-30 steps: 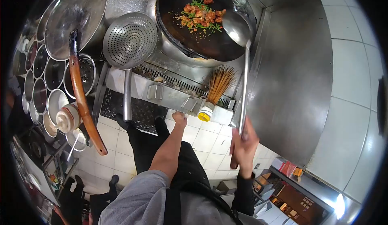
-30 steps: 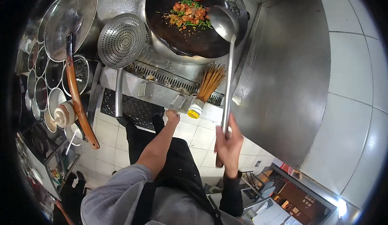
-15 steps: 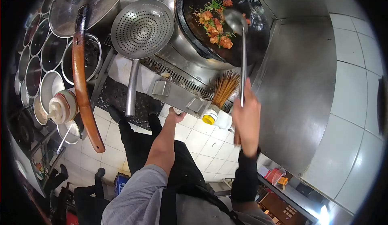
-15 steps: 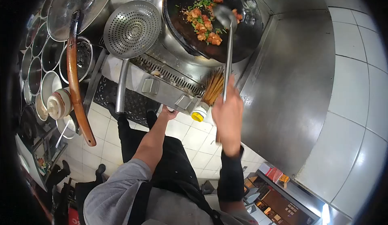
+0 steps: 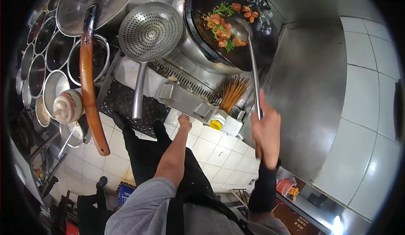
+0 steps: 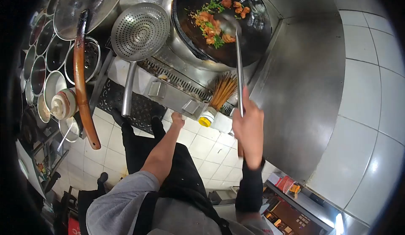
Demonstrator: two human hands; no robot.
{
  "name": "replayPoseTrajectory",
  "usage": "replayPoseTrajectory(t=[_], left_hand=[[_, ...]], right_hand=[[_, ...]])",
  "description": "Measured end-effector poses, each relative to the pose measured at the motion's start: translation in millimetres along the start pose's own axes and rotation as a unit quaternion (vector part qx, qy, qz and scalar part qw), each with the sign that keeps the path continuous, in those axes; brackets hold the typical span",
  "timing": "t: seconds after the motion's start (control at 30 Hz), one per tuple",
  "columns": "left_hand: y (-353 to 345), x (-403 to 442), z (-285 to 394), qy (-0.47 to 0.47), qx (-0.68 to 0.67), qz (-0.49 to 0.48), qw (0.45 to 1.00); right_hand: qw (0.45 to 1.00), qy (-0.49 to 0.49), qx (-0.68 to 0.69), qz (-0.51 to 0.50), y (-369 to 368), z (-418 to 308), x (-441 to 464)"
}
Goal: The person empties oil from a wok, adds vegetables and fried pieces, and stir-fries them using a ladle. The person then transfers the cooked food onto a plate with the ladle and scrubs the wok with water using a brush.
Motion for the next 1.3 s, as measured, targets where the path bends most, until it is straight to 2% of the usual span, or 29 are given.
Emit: replayPoseTrajectory(t=[0.07, 0.13, 0.2, 0.23, 0.33, 0.4, 0.47, 0.5, 0.6, 0.63, 0.67, 0.73, 0.83, 0.87, 0.93, 0.97, 1.0, 1.03, 1.07, 1.1, 1.13, 1.17, 1.2, 1.23, 1.3], left_hand=[[-17, -42, 41, 0.11, -0.09, 0.065, 0.988], [-21, -23, 31, 0.148, -0.194, -0.102, 0.964], [-13, -42, 44, 0.146, -0.112, -0.166, 0.969], [1, -30, 43, 0.086, -0.01, -0.236, 0.968], [44, -62, 87, 0.123, 0.192, -0.179, 0.957], [76, -73, 135, 0.037, 0.373, -0.227, 0.899], [101, -103, 189, 0.004, 0.415, -0.196, 0.889], [117, -109, 210, 0.007, 0.461, -0.188, 0.867], [153, -117, 258, -0.069, 0.523, -0.186, 0.829], [128, -181, 293, -0.088, 0.562, -0.182, 0.802], [147, -162, 294, -0.101, 0.559, -0.2, 0.798], [134, -215, 322, -0.126, 0.532, -0.207, 0.811], [140, -261, 349, -0.149, 0.468, -0.184, 0.852], [150, -260, 351, -0.152, 0.449, -0.169, 0.864], [155, -281, 357, -0.161, 0.426, -0.163, 0.875], [167, -273, 355, -0.163, 0.438, -0.154, 0.87], [164, -285, 356, -0.175, 0.453, -0.176, 0.856], [158, -309, 361, -0.165, 0.456, -0.182, 0.855], [145, -342, 370, -0.157, 0.45, -0.19, 0.858], [156, -327, 358, -0.149, 0.411, -0.198, 0.877], [163, -310, 347, -0.141, 0.372, -0.21, 0.893], [166, -311, 344, -0.153, 0.373, -0.219, 0.888], [165, -311, 344, -0.164, 0.378, -0.23, 0.882], [162, -323, 347, -0.17, 0.381, -0.219, 0.882], [165, -329, 352, -0.194, 0.421, -0.205, 0.862]], right_hand=[[0.997, -0.042, 0.068, 0.019, -18, 9, 37], [0.993, -0.035, 0.101, 0.04, -36, 11, 55], [0.993, -0.013, 0.104, 0.05, -44, 13, 53], [0.995, -0.002, 0.093, 0.047, -38, 15, 47], [0.998, 0.032, 0.051, 0.018, -2, 20, 0], [0.994, 0.074, 0.058, 0.052, 20, 24, -33], [0.997, 0.027, 0.063, -0.025, 46, 26, -50], [0.996, 0.056, 0.068, -0.036, 51, 31, -52], [0.993, 0.111, 0.035, 0.021, 21, 45, -21], [0.994, 0.087, 0.048, 0.039, 9, 43, -1], [0.995, 0.063, 0.061, 0.053, -5, 43, 15], [0.983, 0.069, 0.096, 0.14, -24, 49, 41], [0.978, -0.008, 0.092, 0.186, -14, 44, 62], [0.972, -0.004, 0.106, 0.209, -11, 42, 72], [0.952, -0.071, 0.283, 0.094, -13, 45, 89], [0.941, -0.064, 0.326, 0.057, -16, 44, 88], [0.959, -0.026, 0.28, 0.039, -3, 24, 71], [0.961, -0.058, 0.271, -0.005, -29, 44, 83], [0.942, -0.081, 0.311, -0.091, -25, 40, 62], [0.978, 0.06, 0.198, 0.012, -4, 17, 36], [0.976, 0.117, 0.159, 0.087, -7, 24, 18], [0.978, 0.109, 0.129, 0.121, -17, 40, 3], [0.958, 0.193, 0.094, 0.192, -11, 43, -24], [0.987, 0.081, 0.071, 0.123, 7, 39, -56], [0.991, 0.055, 0.0, 0.121, 2, 79, -75]])
Point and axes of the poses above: each hand's wrist, its own x-axis towards the middle knuckle, its own y-axis out of the back of the hand, z = x × y, the point moved 7 cm from there along x, towards the middle knuckle, and after that the axes turned 14 degrees about -y, right-handed, at the moved point
